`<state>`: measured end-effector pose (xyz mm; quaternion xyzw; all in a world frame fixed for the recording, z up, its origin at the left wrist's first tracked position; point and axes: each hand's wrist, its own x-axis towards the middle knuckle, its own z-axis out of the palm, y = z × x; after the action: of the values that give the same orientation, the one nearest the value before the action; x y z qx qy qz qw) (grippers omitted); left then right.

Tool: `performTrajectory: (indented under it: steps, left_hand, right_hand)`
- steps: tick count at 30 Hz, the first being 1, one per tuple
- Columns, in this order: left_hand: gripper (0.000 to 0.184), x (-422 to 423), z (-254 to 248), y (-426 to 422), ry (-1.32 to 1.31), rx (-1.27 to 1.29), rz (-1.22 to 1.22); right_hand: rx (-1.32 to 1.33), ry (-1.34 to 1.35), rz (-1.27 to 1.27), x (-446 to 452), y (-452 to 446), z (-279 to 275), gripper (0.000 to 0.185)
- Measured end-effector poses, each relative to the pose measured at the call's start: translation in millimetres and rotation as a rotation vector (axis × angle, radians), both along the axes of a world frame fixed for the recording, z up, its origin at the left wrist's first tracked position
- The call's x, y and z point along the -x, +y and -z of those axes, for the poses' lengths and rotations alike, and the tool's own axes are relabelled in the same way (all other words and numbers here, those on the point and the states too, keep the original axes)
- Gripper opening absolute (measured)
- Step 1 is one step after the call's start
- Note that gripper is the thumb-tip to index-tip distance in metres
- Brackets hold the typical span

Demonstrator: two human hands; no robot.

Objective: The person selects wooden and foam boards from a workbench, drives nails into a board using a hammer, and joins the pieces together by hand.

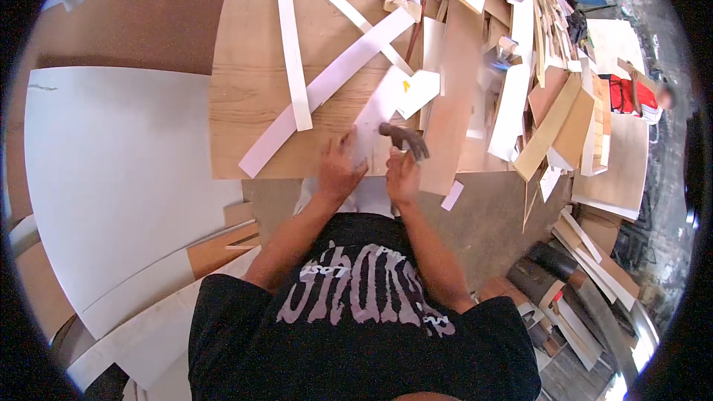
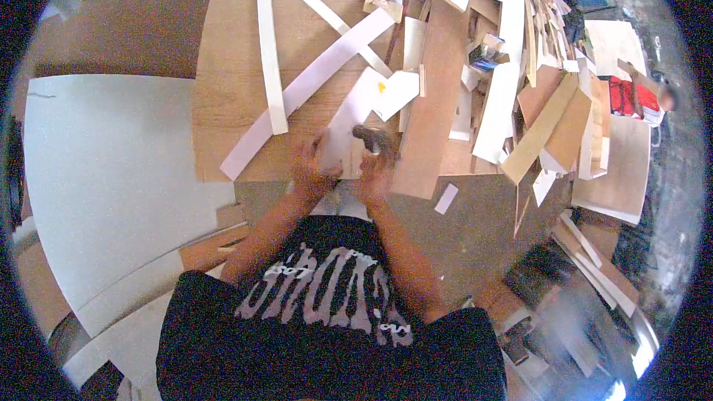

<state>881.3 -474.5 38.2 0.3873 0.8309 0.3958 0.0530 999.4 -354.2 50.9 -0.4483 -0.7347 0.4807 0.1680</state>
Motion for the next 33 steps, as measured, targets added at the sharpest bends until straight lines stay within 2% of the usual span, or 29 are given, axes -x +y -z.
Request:
performTrajectory:
  steps: [1,3,4,5,6,7,8,9,10,11,12,13,14,15,16,18,22,24,27,28,29,30,31,33]
  left_hand:
    - [0.082,-1,-4,-5,0.004,0.008,0.003]
    - [0.073,0,-12,-4,-0.193,0.108,-0.064]
    - [0.073,-1,8,-9,-0.181,0.106,-0.066]
    - [0.069,0,50,-22,-0.319,-0.022,-0.082]
    - [0.065,0,71,-32,-0.461,-0.144,-0.094]
    - [0.065,5,49,-36,-0.454,-0.137,-0.09]
    - [0.063,10,26,-42,-0.734,-0.174,-0.083]
    - [0.061,17,1,-46,-1.007,-0.211,-0.078]
    - [0.061,22,-13,-52,-0.986,-0.207,-0.081]
    - [0.061,23,-26,-60,-1.158,-0.172,-0.088]
    - [0.062,22,-35,-66,-1.331,-0.136,-0.097]
    - [0.062,20,-36,-69,-1.312,-0.135,-0.101]
    - [0.063,16,-34,-74,-1.451,-0.276,-0.058]
    - [0.065,13,-35,-77,-1.587,-0.421,-0.012]
    - [0.065,9,-36,-78,-1.57,-0.419,-0.021]
    - [0.068,0,-44,-74,-1.682,-0.578,0.013]
    - [0.064,-19,-67,-67,-1.647,-0.678,-0.035]
    - [0.058,-26,-69,-67,-1.422,-0.527,-0.057]
    - [0.057,-41,-73,-60,-1.254,-0.44,-0.182]
    - [0.057,-46,-73,-56,-1.251,-0.437,-0.19]
    - [0.06,-52,-74,-52,-1.135,-0.435,-0.252]
    - [0.065,-57,-76,-49,-1.02,-0.433,-0.312]
    - [0.065,-60,-79,-49,-1.021,-0.432,-0.318]
    - [0.068,-63,-87,-48,-0.868,-0.316,-0.35]
  right_hand:
    - [0.116,0.005,0.072,0,-3,-20,0.043]
    - [0.16,0.05,0.118,-3,4,-25,0.043]
    - [0.201,0.092,0.171,-3,10,-26,0.043]
    - [0.202,0.104,0.172,-3,18,-27,0.043]
    - [0.071,-0.015,0.064,-4,28,-28,0.041]
    - [-0.057,-0.133,-0.044,-6,38,-28,0.039]
    - [-0.185,-0.249,-0.154,-7,43,-27,0.038]
    - [-0.177,-0.233,-0.151,-8,45,-22,0.038]
    - [-0.279,-0.279,-0.203,-4,47,-16,0.037]
    - [-0.382,-0.325,-0.254,-2,49,-10,0.037]
    - [-0.378,-0.305,-0.253,2,47,-14,0.037]
    - [-0.348,-0.405,-0.304,7,46,-18,0.037]
    - [-0.316,-0.506,-0.358,10,44,-22,0.038]
    - [-0.311,-0.49,-0.364,11,44,-18,0.038]
    - [-0.308,-0.476,-0.395,13,46,-13,0.037]
    - [-0.304,-0.452,-0.437,14,51,-9,0.036]
    - [-0.334,-0.471,-0.567,21,61,-12,0.039]
    - [-0.333,-0.496,-0.592,21,64,-4,0.041]
    - [-0.383,-0.422,-0.584,19,65,19,0.044]
    - [-0.447,-0.365,-0.564,16,61,20,0.028]
    - [-0.509,-0.309,-0.541,13,58,20,0.017]
    - [-0.504,-0.309,-0.547,12,57,23,0.017]
    - [-0.467,-0.318,-0.545,13,58,25,0.019]
    - [-0.432,-0.326,-0.539,14,61,30,0.021]
